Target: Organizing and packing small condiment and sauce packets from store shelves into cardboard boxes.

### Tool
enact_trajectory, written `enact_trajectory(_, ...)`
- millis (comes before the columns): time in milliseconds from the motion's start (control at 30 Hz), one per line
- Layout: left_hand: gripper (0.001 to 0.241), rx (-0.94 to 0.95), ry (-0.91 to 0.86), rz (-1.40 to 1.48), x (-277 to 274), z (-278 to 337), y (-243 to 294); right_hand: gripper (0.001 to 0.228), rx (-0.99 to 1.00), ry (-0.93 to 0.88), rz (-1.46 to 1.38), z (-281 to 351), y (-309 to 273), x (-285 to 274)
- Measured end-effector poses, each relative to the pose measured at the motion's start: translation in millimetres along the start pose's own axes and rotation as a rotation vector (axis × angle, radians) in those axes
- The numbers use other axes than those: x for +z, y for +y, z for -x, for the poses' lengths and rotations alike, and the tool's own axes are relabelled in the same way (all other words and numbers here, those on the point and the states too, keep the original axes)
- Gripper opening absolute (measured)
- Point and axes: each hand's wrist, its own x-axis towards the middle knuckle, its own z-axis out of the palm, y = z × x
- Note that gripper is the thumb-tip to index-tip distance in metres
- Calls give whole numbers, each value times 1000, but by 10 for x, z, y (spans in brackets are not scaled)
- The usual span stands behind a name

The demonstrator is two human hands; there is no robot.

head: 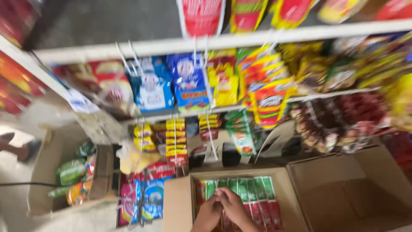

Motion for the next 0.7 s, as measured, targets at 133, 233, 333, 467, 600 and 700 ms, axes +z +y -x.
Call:
enact_trajectory(133,30,180,-108,158,-101,250,1140,27,-182,114,81,413,-1375,-381)
enact_trajectory(233,28,354,-249,256,-261,93,1935,22,-63,184,-161,465,-2427,-678)
enact_trajectory(333,14,542,-75,262,-408,-18,2776,20,-539,451,83,228,-2976,-1008)
enact_trajectory(467,16,667,213,212,-400,-283,3449,39,-807,549,215,134,-3604,-1114)
enact_trajectory(600,25,758,317,268,-246,-584,3609,38,-778,446,149,-86,-3734,-1179)
enact_trajectory(700,26,726,323,280,-173,-707,3521,35,-770,359,85,-89,-3726,-1212)
